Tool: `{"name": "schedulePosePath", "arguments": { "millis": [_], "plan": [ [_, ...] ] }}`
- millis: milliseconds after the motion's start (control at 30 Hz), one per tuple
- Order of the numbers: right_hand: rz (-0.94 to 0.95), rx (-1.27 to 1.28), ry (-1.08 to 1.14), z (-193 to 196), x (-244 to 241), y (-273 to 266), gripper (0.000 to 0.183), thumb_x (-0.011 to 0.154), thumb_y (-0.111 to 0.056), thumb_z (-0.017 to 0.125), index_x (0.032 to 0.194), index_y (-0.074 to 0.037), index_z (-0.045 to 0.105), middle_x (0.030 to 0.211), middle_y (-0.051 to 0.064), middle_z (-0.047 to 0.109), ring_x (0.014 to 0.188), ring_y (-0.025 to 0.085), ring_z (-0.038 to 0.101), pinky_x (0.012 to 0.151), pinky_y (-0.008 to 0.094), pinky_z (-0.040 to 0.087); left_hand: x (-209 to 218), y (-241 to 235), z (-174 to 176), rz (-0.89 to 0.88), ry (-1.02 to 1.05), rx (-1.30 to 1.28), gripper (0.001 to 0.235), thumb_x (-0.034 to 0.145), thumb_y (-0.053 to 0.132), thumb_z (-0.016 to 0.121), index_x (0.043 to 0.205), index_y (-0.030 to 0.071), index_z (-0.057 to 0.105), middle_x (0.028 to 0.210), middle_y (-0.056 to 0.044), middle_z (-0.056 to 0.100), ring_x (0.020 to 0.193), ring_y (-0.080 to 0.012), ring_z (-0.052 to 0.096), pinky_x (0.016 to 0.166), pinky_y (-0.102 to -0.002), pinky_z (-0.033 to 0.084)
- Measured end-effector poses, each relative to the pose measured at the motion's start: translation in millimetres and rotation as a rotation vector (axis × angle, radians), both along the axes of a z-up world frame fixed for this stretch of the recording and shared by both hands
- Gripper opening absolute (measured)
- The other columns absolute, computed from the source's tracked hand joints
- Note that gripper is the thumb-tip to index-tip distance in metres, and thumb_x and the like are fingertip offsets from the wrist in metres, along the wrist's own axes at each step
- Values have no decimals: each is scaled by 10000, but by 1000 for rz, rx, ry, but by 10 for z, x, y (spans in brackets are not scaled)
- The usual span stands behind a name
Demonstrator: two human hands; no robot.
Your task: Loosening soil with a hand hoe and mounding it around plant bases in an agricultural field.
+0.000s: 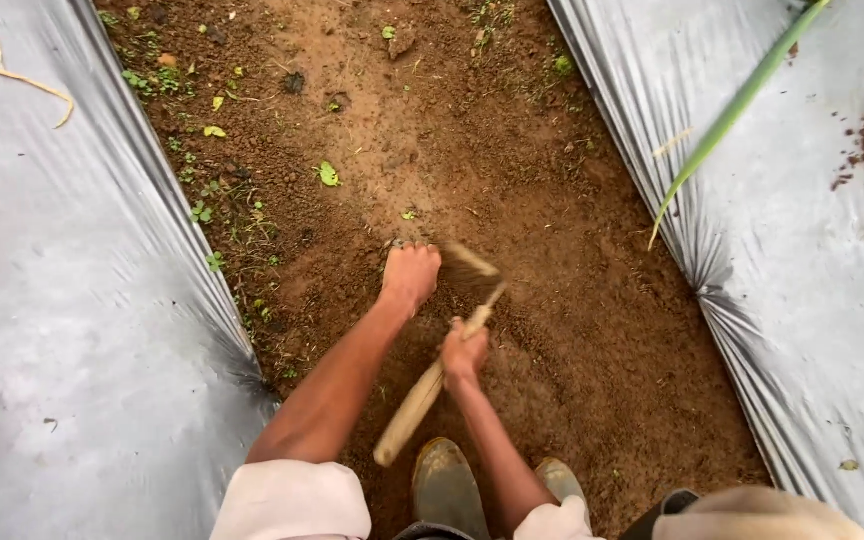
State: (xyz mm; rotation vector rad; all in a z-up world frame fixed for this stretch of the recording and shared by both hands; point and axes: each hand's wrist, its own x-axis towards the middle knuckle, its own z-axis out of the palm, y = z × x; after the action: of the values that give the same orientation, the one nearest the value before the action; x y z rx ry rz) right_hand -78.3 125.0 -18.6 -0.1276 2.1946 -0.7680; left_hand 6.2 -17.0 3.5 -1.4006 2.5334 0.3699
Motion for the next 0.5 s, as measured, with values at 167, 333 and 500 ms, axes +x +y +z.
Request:
{"name": "schedulePosePath", "arguments": {
  "millis": [167, 333, 500],
  "plan": [
    [-54, -115, 71, 430, -593, -278, 348, 975, -345, 679, 1140, -49, 596, 780, 121, 666, 588, 219, 680, 573, 343, 571, -35, 96, 8, -62, 52, 72, 298, 975, 170, 605, 1193, -21, 676, 1058, -194, 722, 958, -324, 727, 803, -451, 606],
    [-66, -182, 392, 278, -1409, -727, 464, 1017, -460, 613, 1151, -22, 535, 857, 173, 693, 666, 265, 732, 694, 419, 604, 112, 476, 139, -140, 29, 90, 352, 950, 218, 671, 1214, -14, 672, 1128, -200, 693, 1010, -334, 719, 821, -447, 623],
    [215, -184, 110, 549, -677, -393, 308, 1087, -280, 519, 1233, -8, 529, 830, 175, 670, 654, 250, 685, 617, 340, 601, 294, 810, 410, -144, 62, 180, 328, 940, 159, 601, 1209, -17, 669, 1156, -180, 641, 1044, -336, 692, 822, -455, 632]
  ]
}}
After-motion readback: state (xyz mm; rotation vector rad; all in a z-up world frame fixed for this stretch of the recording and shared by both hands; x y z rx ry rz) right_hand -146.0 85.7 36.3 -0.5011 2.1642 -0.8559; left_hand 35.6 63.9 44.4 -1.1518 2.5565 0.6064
